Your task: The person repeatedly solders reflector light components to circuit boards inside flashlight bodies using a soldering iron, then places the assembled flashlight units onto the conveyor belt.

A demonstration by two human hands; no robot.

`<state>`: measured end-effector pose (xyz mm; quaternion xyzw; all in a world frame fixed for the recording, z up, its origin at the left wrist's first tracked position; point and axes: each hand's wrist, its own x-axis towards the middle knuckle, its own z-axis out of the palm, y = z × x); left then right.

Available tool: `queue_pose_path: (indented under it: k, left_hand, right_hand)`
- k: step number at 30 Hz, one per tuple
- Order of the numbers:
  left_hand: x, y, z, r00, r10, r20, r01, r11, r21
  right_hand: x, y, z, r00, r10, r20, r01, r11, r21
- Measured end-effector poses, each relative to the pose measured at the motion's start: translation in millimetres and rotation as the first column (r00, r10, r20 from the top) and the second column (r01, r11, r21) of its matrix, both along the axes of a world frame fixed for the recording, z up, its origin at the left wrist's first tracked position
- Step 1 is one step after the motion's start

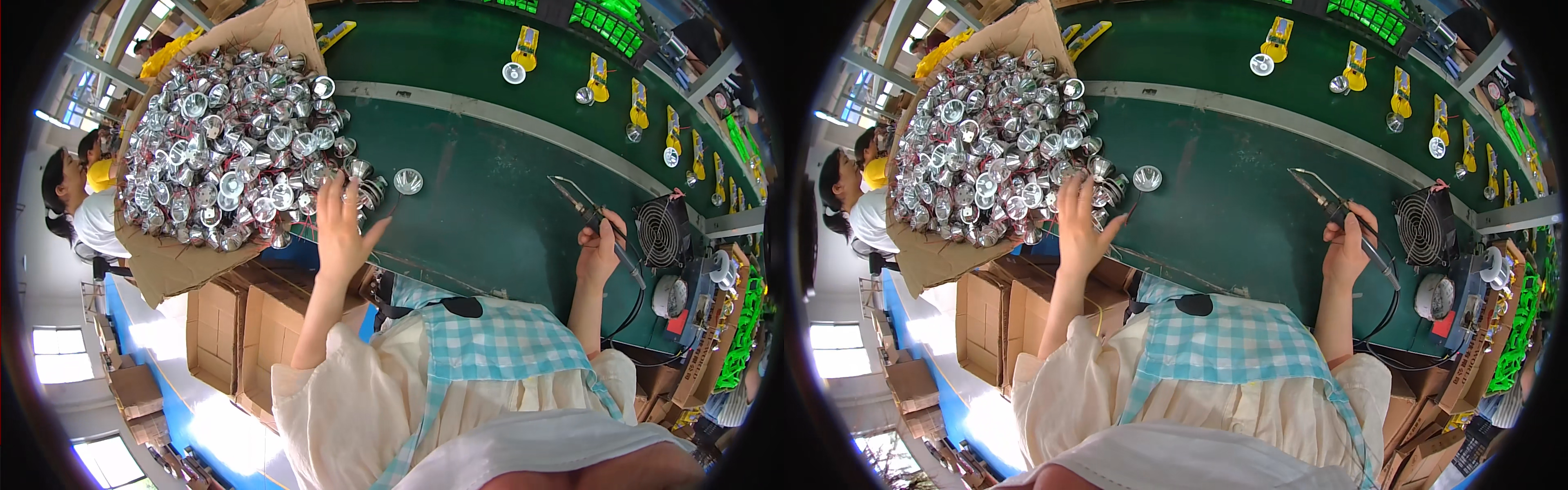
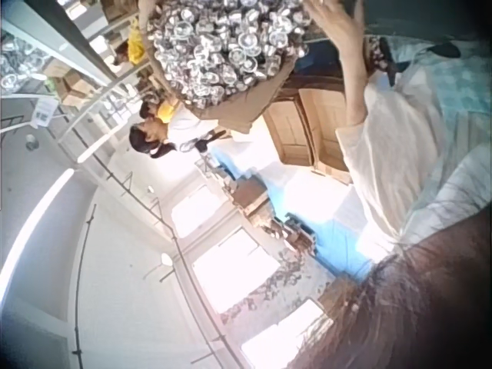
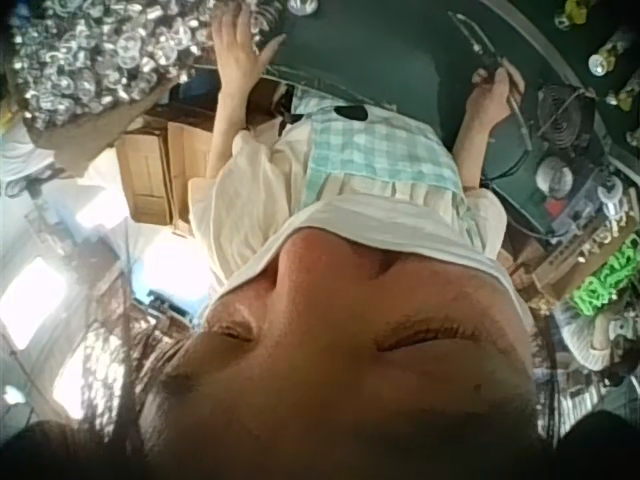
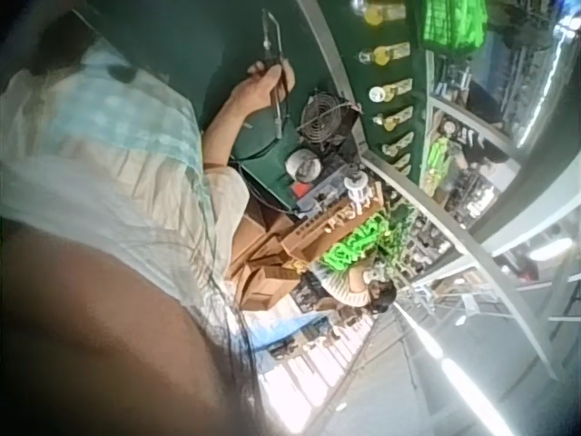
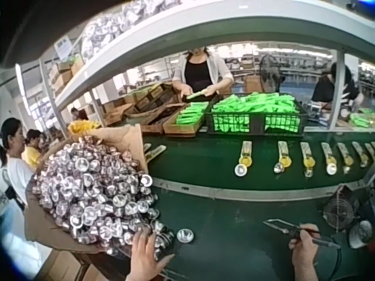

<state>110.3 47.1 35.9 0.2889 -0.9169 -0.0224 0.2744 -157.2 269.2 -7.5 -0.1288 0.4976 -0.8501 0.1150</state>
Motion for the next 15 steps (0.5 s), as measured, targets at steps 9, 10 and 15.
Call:
queue_pose_path:
  k: [9, 10, 15]
  left_hand:
    - [-54.5, -3.4, -48.5, 0.977, 0.03, 0.213, 0.011, 0.982, -0.191]
    - [-53.9, -8.8, -48.9, 0.969, 0.042, 0.244, 0.015, 0.974, -0.226]
    - [-51.8, -45.2, -47.5, 0.963, 0.105, 0.247, -0.022, 0.948, -0.318]
  right_hand:
    - [-2.2, -0.8, -3.4, 1.0, 0.014, 0.008, -0.014, 1.0, 0.008]
    - [-1.3, -1.4, -1.9, 1.0, 0.007, 0.023, -0.007, 1.0, 0.008]
    - [-2.8, -1.1, -1.7, 0.999, 0.02, 0.035, -0.02, 1.0, 0.001]
